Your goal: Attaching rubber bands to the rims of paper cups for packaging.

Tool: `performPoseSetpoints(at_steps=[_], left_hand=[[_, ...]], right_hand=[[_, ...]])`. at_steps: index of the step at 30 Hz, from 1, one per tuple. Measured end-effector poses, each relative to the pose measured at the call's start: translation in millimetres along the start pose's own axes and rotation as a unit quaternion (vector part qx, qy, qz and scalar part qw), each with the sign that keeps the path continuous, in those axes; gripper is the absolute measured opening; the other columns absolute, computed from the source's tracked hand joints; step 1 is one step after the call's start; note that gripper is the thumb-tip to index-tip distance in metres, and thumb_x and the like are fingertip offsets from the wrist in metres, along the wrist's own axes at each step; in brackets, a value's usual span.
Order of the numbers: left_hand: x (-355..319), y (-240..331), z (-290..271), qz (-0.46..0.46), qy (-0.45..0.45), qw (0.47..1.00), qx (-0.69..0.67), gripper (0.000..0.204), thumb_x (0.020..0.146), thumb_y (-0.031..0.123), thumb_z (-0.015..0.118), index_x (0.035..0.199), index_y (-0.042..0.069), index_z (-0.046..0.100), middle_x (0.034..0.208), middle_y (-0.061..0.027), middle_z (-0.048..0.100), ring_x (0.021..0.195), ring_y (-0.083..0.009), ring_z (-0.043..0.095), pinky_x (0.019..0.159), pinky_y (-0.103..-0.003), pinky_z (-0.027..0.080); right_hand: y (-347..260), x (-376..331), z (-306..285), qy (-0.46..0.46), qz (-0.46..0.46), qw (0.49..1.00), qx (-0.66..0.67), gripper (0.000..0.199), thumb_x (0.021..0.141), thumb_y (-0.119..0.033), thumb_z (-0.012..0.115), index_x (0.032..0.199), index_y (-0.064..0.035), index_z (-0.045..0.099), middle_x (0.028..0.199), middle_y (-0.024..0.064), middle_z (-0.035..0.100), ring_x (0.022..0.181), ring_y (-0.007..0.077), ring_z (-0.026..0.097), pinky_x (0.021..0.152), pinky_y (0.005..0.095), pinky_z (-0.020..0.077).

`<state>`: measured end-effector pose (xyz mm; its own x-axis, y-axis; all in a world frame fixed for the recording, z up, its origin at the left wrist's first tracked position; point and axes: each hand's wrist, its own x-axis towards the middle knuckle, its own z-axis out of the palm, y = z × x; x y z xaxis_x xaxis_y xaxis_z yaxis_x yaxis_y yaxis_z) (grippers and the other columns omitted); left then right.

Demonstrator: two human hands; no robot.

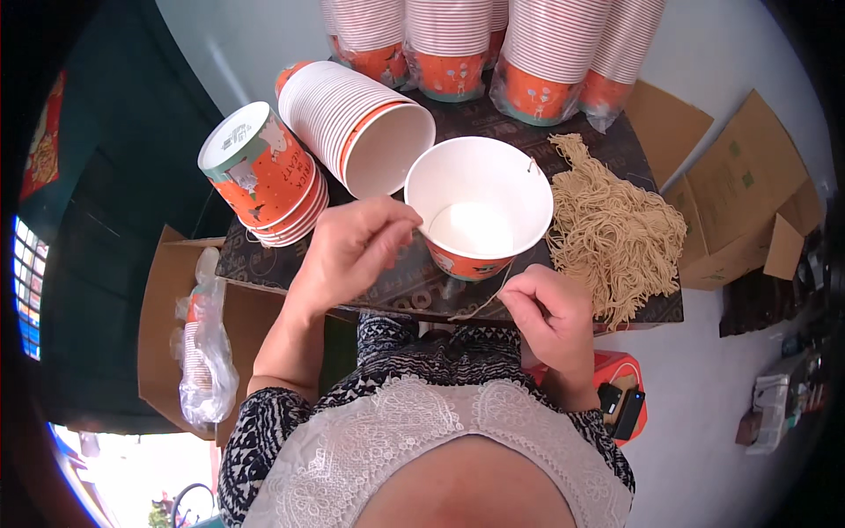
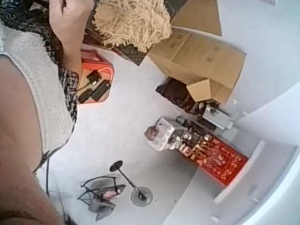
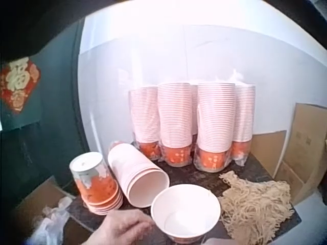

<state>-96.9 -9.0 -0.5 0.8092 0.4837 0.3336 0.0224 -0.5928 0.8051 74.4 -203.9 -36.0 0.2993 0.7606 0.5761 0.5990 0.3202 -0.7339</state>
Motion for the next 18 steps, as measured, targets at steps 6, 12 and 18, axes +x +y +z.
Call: performPoseSetpoints(at_steps=[6,12,18], left_hand=[[-1,-2,7,0.034,0.002,0.999,0.008,0.008,0.09,0.001,0.063,0.096,-0.002,0.068,0.079,-0.0086,0.066,0.069,-0.0158,0.064,0.064,-0.027,0.05],[-11,-19,5,0.052,0.077,0.996,0.005,0.012,0.089,-0.003,0.062,0.099,-0.001,0.068,0.078,-0.009,0.065,0.066,-0.0173,0.063,0.062,-0.028,0.05],[11,-33,-7,0.181,0.107,0.955,0.209,0.042,0.081,-0.016,0.053,0.117,0.002,0.062,0.128,-0.0181,0.055,0.111,-0.0344,0.058,0.093,-0.039,0.049]], right_hand=[[4,6,-1,0.031,-0.01,0.999,0.011,0.008,0.081,0.007,0.067,0.086,0.0006,0.065,0.07,0.0077,0.059,0.056,0.0143,0.055,0.051,0.027,0.0395],[33,-5,-13,-0.193,-0.043,0.98,-0.015,0.018,0.078,0.001,0.071,0.096,-0.0008,0.069,0.092,0.0098,0.065,0.083,0.0258,0.062,0.074,0.0346,0.05],[59,-23,25,-0.222,-0.063,0.958,-0.169,0.025,0.074,-0.001,0.071,0.098,-0.0033,0.066,0.109,0.009,0.059,0.096,0.0311,0.056,0.087,0.0377,0.0479]])
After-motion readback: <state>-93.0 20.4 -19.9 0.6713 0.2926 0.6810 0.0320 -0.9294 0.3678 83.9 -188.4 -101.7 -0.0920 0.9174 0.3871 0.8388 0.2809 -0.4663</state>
